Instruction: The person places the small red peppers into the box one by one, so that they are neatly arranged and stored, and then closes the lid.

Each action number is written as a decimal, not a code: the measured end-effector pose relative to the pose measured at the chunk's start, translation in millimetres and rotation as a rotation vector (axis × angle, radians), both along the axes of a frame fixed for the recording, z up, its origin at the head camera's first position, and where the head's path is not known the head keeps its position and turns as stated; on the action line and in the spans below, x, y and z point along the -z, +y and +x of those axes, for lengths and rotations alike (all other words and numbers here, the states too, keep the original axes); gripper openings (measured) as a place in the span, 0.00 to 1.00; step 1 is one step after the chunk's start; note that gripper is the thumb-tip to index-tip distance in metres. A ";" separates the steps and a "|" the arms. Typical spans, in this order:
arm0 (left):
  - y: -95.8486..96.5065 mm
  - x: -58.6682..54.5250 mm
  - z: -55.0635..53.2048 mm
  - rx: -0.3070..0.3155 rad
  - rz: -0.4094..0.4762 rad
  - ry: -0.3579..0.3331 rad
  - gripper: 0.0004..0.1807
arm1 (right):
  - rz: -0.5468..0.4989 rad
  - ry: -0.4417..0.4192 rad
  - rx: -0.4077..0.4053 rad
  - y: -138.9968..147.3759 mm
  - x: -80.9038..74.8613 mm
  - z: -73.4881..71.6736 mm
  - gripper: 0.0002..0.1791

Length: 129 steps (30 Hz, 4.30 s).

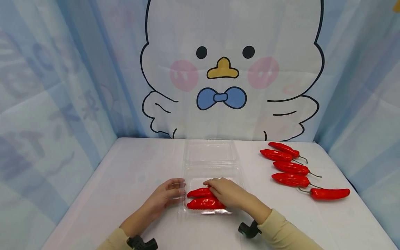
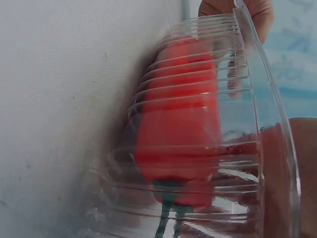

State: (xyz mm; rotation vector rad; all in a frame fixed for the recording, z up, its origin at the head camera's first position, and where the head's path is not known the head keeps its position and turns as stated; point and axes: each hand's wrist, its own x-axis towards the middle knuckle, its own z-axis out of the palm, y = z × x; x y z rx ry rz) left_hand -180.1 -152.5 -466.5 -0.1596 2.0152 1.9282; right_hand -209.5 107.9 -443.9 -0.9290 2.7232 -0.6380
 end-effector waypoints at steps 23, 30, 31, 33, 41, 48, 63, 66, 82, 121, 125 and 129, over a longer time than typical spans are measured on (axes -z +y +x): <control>0.2 -2.1 0.6 0.015 0.017 -0.008 0.30 | 0.011 0.021 0.006 8.3 -3.4 -2.1 0.16; 0.4 -1.8 0.7 0.017 0.012 -0.004 0.29 | 0.003 0.030 0.012 14.5 -10.6 -3.0 0.17; 0.3 -1.6 0.8 0.017 0.012 -0.004 0.29 | 0.001 0.034 0.012 15.6 -10.9 -3.4 0.16; 0.4 -0.9 1.0 0.014 0.007 -0.001 0.29 | 0.001 0.041 0.014 18.0 -10.3 -4.0 0.17; 1.8 -1.3 0.5 0.002 0.000 -0.002 0.29 | -0.020 0.067 0.051 30.6 -14.2 -2.5 0.16; 1.7 -1.8 0.1 0.000 0.004 -0.004 0.29 | -0.015 0.131 0.087 41.2 -21.5 0.5 0.15; 0.8 0.0 -1.0 0.010 0.016 -0.007 0.29 | -0.045 0.166 0.149 59.9 -20.0 4.3 0.16; 0.3 -0.1 -0.7 0.015 0.017 -0.009 0.29 | -0.044 0.172 0.172 63.9 -20.9 5.1 0.16; 0.0 1.1 -1.7 0.007 -0.004 -0.003 0.30 | -0.013 0.163 0.327 109.9 -22.6 7.5 0.18; -0.4 0.0 -0.5 0.014 0.003 -0.006 0.29 | 0.167 0.255 0.458 215.2 -9.0 1.6 0.24; -0.7 -0.6 -0.6 0.015 0.002 -0.010 0.29 | 0.203 0.239 0.471 225.4 -9.2 -0.3 0.25; -0.7 -0.9 -0.8 0.014 0.002 -0.008 0.29 | 0.240 0.242 0.475 233.7 -7.2 -1.3 0.25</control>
